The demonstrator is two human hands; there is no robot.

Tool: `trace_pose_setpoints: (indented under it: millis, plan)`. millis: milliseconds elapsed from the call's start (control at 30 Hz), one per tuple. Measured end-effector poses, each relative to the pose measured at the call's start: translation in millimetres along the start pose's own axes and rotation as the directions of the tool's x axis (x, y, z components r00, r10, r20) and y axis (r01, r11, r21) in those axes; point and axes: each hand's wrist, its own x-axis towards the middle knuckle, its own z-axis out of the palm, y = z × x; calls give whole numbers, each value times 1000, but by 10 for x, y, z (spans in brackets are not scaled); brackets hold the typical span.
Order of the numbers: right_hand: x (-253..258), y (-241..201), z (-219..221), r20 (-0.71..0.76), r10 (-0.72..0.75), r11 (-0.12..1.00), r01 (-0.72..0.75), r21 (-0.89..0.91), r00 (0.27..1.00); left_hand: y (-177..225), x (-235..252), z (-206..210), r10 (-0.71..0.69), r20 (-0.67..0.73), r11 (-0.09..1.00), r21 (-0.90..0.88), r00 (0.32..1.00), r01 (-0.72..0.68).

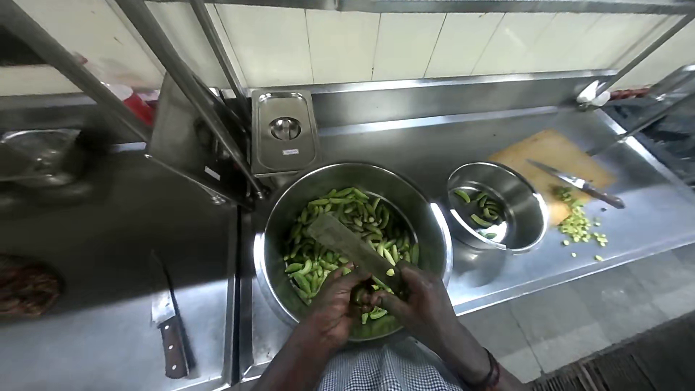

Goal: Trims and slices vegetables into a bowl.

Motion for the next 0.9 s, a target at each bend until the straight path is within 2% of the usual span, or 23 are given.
trace_pose_setpoints:
  millis: [100,200,367,433,467,500,567,633,700,767,833,900]
  plan:
    - [-27,27,16,2,-31,999,31,-25,1000,-19,-7,-20,-26,-34,998,-50,999,24]
    - [-25,61,-5,-13,-21,999,20,-45,1000,76,11,-31,6,-101,999,-44,995,-11]
    - [2,162,-120,-58,39,998,-42,-53,998,481,144,-225,253,-114,961,-90,961,-263]
    - [12,183,-134,-82,58,996,-63,-67,995,604,226,-321,376,-103,926,86,921,-369]
    - [14,184,-138,-82,80,993,-86,-82,993,645,242,-344,438,-75,875,266,896,-405]
    - [17,180,-143,-76,107,988,-114,-100,991,674,261,-360,495,-32,775,469,868,-424]
    - [24,163,-157,-50,161,978,-166,-128,986,730,303,-351,509,85,427,839,857,-337]
    - [24,170,-151,-45,183,974,-187,-130,982,746,460,-323,390,147,44,983,909,-177]
    - [19,179,-151,-45,184,974,-189,-127,982,703,774,-368,205,189,-309,943,960,-120]
    - [13,184,-160,-46,177,975,-182,-125,983,617,984,-429,56,211,-587,798,976,-139]
    - [6,197,-173,-47,178,976,-182,-122,983,574,1078,-473,-23,223,-725,667,974,-170]
    - [-5,214,-181,-54,181,976,-186,-117,982,557,1124,-483,-70,204,-762,620,976,-184]
